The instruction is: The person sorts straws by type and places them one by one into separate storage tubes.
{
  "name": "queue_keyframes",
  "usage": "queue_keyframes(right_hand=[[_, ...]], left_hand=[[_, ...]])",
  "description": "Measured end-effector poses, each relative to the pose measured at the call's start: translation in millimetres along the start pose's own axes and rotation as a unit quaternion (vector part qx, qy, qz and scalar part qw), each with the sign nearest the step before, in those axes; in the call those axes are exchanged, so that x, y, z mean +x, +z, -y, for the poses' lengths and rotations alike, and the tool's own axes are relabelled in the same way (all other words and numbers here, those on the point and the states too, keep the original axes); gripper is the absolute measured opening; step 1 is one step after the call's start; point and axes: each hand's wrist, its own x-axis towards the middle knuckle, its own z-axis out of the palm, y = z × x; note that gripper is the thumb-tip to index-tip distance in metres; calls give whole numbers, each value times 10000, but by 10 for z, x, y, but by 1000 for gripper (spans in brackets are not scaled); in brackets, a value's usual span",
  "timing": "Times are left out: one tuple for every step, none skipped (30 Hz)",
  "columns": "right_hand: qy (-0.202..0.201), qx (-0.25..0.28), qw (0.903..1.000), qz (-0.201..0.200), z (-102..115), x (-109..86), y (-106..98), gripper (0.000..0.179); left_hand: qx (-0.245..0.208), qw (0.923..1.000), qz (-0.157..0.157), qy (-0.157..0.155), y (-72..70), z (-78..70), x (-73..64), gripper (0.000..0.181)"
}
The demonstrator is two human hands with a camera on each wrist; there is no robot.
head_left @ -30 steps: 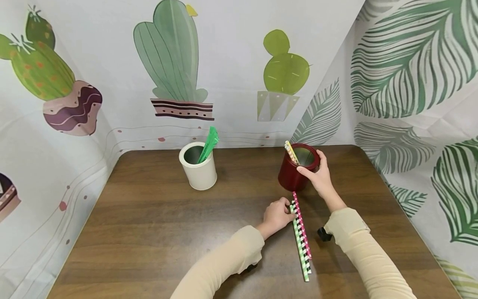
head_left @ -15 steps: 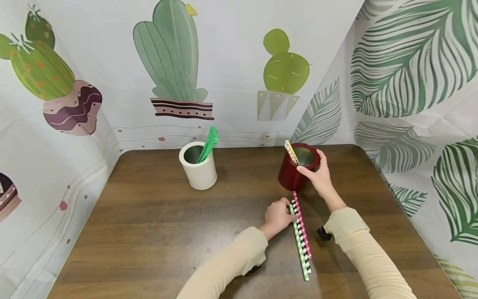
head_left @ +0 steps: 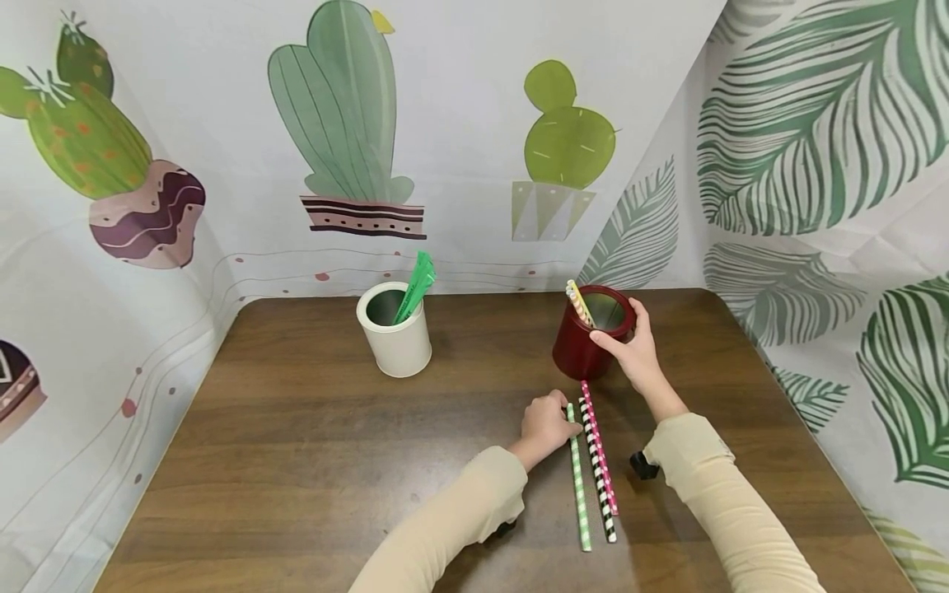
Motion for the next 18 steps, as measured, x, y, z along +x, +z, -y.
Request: queue_keyframes(right_hand=[[-10,10,10000,5,4,-4,2,80],[-11,25,10000,14,9,-8,3,79],[-9,36,10000,18,13,-9,4,79],[-6,49,10000,18,13,-10,3,79],[-6,54,10000,15,14,-11,4,79],[-5,54,10000,12,14,-10,3,79],[0,55,10000,9,13,-9,3,79],[-3,45,10000,3,12,-8,2,79],[-6,33,10000,-5,9,-6,2,79],[-7,11,10000,-12,4,-4,0,79],[-12,-7,10000,-14,1,-3,1,80],[-14,-27,10000,-13,-5,0,0,80],[-6,-34,10000,-9,-12,3,-4,81],[-1,-44,10000,-8,-21,8,-8,81],[13,-59,10000,1,-38,17,-15,82],[26,-78,10000,14,-58,26,-22,82],[32,-97,9999,21,-80,37,-29,83],[31,-102,9999,16,-107,48,-37,83]], left_hand=[[59,10000,-40,2,-8,7,6,31],[121,9999,-86,11,-16,14,12,30],[160,9998,-112,4,-25,18,16,29],[203,9997,-149,18,-32,22,20,29],[237,9996,-180,27,-39,26,22,28],[244,9995,-197,23,-46,28,23,27],[243,9995,-206,21,-52,28,25,26],[250,9994,-225,27,-58,28,26,25],[242,9994,-233,23,-63,28,27,24],[234,9995,-232,15,-67,28,28,23],[227,9995,-219,1,-72,28,29,22],[218,9996,-200,-1,-76,30,31,21],[216,9996,-184,13,-78,32,35,19],[226,9996,-161,32,-81,37,40,18],[211,9997,-121,48,-83,42,46,17],[207,9997,-75,76,-85,52,55,17],[196,9997,-34,112,-91,62,66,17],[143,9998,23,148,-99,72,78,16]])
